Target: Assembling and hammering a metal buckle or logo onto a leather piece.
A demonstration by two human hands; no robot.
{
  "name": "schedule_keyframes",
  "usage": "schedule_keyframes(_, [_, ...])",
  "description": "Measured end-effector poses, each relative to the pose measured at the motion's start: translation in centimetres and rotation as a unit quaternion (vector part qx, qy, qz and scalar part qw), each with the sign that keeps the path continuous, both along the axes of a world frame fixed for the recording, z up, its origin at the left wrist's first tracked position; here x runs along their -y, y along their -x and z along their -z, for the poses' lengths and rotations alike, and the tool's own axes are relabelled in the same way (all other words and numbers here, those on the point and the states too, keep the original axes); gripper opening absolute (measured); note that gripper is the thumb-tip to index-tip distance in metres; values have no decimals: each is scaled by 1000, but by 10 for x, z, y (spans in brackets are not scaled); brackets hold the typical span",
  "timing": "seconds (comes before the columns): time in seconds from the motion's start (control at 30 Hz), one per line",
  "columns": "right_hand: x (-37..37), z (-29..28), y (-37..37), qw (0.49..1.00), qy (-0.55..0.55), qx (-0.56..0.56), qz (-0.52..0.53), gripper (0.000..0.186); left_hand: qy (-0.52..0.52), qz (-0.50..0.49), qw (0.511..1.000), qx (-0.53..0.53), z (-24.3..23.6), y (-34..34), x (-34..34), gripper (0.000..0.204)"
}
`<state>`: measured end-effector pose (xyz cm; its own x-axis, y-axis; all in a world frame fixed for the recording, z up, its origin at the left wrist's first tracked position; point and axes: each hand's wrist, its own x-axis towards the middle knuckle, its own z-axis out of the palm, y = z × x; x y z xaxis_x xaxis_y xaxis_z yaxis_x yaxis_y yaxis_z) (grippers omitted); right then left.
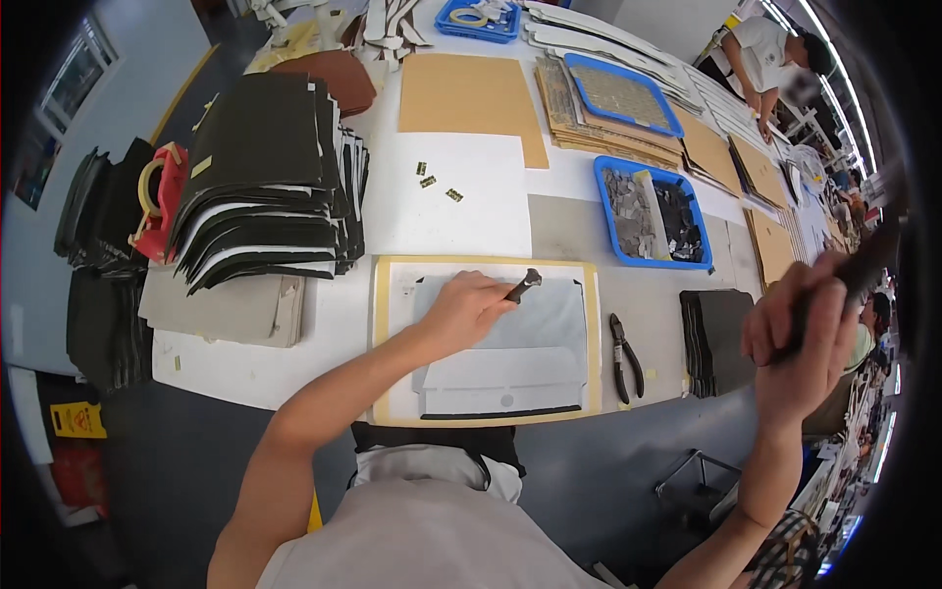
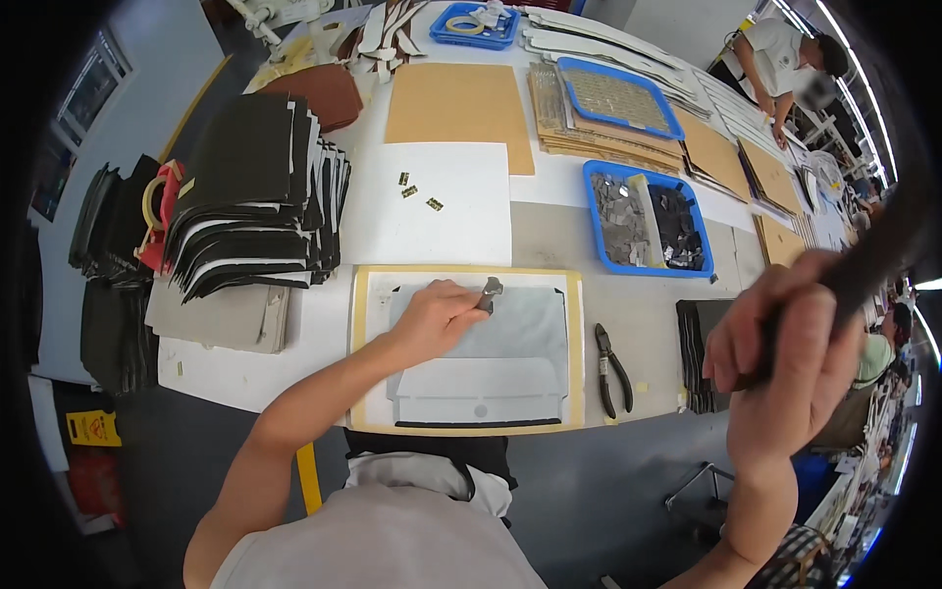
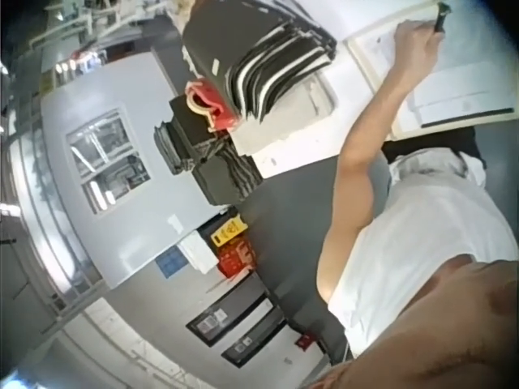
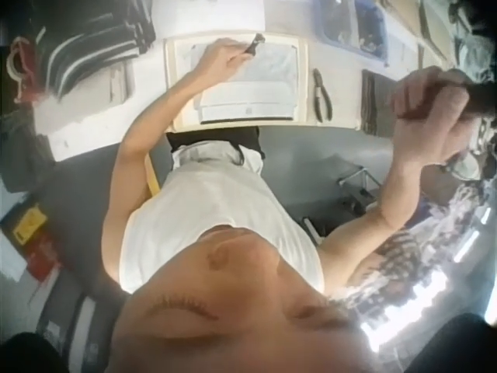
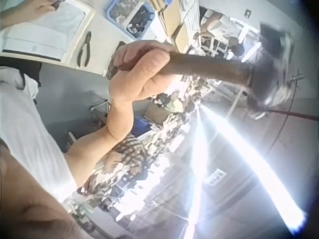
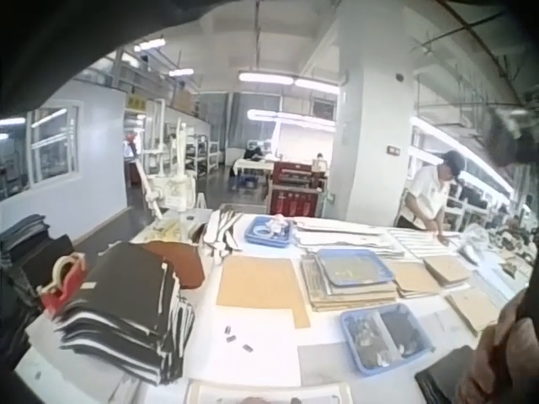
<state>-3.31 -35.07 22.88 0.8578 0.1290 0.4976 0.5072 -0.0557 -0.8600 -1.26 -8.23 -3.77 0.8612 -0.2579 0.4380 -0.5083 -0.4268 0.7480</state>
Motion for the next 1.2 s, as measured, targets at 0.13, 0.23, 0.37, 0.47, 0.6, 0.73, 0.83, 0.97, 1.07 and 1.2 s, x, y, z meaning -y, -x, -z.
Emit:
schedule_keyframes(0.13, [23,74,15,950,304,-13,61,27,-2,3,1000,24,0,-2,7,12])
schedule_keyframes(0.23, [7,68,8,795,597,-102,-31,24,1,16,1000,9,-6,-2,10,12])
schedule_keyframes(0.37, [2,14,-17,887,456,-73,12,24,-28,-12,999,-13,0,-2,-5,18])
schedule_keyframes(0.47, [3,-4,-2,994,68,-81,21,20,-28,-4,999,-16,0,0,-2,17])
schedule_keyframes(0.6, [12,59,6,991,104,-56,66,21,8,-3,1000,20,-3,-2,5,13])
schedule_keyframes(0.73, [11,67,-7,818,570,-63,-41,21,-12,3,1000,10,-5,-3,7,12])
schedule_keyframes(0.83, [10,50,-16,845,513,-153,-3,23,-14,-26,999,21,0,0,0,15])
schedule_keyframes(0.97, [59,92,-9,884,368,-271,98,22,-42,-37,998,-27,-10,2,3,14])
schedule_keyframes(1.07, [105,143,12,886,308,-304,166,23,-27,-49,998,-41,-16,6,11,15])
schedule_keyframes(1.2, [147,208,29,837,278,-437,176,29,83,-49,992,-86,-44,-8,16,19])
